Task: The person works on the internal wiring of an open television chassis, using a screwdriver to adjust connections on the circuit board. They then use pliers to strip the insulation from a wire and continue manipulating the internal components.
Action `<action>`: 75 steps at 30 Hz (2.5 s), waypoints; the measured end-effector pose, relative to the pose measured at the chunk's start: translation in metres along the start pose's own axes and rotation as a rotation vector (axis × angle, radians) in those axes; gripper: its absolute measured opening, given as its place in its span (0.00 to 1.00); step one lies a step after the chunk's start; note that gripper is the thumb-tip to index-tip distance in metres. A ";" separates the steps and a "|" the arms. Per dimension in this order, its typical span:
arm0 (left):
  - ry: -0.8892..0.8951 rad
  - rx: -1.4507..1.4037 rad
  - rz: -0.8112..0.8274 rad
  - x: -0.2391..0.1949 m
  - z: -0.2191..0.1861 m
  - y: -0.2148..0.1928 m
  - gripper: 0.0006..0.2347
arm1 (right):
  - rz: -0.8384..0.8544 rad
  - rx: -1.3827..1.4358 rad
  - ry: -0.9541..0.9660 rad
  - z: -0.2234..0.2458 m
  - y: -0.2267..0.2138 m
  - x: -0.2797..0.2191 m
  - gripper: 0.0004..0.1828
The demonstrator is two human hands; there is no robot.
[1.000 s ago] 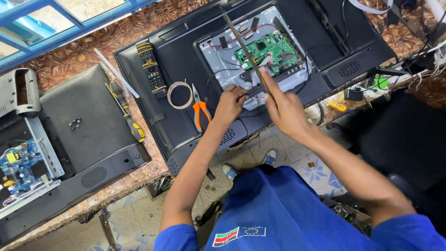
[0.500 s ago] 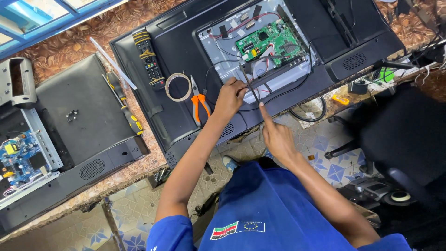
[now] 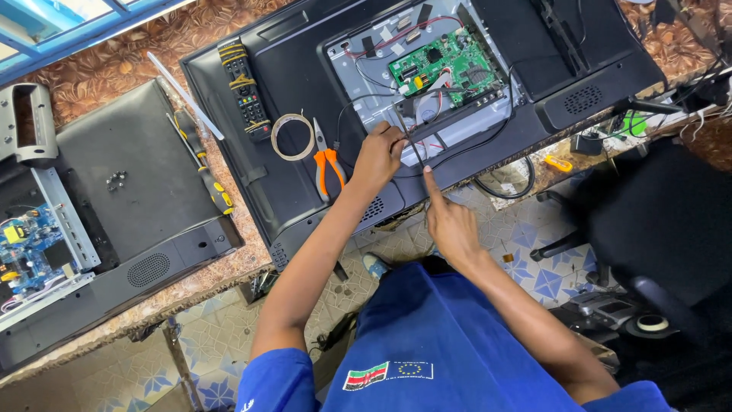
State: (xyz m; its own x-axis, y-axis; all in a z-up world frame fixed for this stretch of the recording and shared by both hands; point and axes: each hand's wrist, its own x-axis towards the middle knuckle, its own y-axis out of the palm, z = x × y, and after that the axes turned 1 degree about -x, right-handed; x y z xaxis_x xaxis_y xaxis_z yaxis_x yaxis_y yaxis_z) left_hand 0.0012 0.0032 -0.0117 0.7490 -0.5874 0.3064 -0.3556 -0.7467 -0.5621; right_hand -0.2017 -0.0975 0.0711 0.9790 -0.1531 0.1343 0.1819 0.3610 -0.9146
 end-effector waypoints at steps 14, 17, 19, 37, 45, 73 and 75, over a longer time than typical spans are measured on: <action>0.048 0.079 0.042 0.001 -0.005 -0.002 0.05 | 0.062 -0.047 0.033 -0.003 0.000 0.010 0.38; 0.050 0.084 0.050 -0.001 -0.007 -0.003 0.06 | 0.075 -0.104 0.028 -0.007 -0.003 0.010 0.38; 0.054 0.087 0.050 -0.002 -0.009 -0.004 0.06 | 0.070 -0.151 0.018 -0.009 -0.002 0.010 0.39; 0.063 0.220 0.105 -0.004 -0.001 0.004 0.10 | 0.150 -0.117 0.027 -0.016 0.008 0.017 0.39; 0.100 0.263 0.081 -0.004 -0.002 0.004 0.08 | 0.180 -0.080 0.065 -0.015 0.024 0.056 0.42; 0.096 0.189 0.060 -0.002 0.007 0.005 0.10 | 0.173 0.016 0.013 -0.018 -0.010 0.024 0.36; 0.120 0.217 0.087 -0.004 0.006 0.005 0.09 | 0.186 0.015 0.017 -0.018 -0.008 0.028 0.36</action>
State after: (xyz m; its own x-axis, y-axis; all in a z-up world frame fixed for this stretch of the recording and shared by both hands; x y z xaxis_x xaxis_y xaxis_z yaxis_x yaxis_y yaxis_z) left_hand 0.0002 0.0036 -0.0205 0.6447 -0.6890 0.3310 -0.2778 -0.6146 -0.7383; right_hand -0.1773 -0.1214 0.0758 0.9943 -0.0978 -0.0429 -0.0004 0.3981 -0.9173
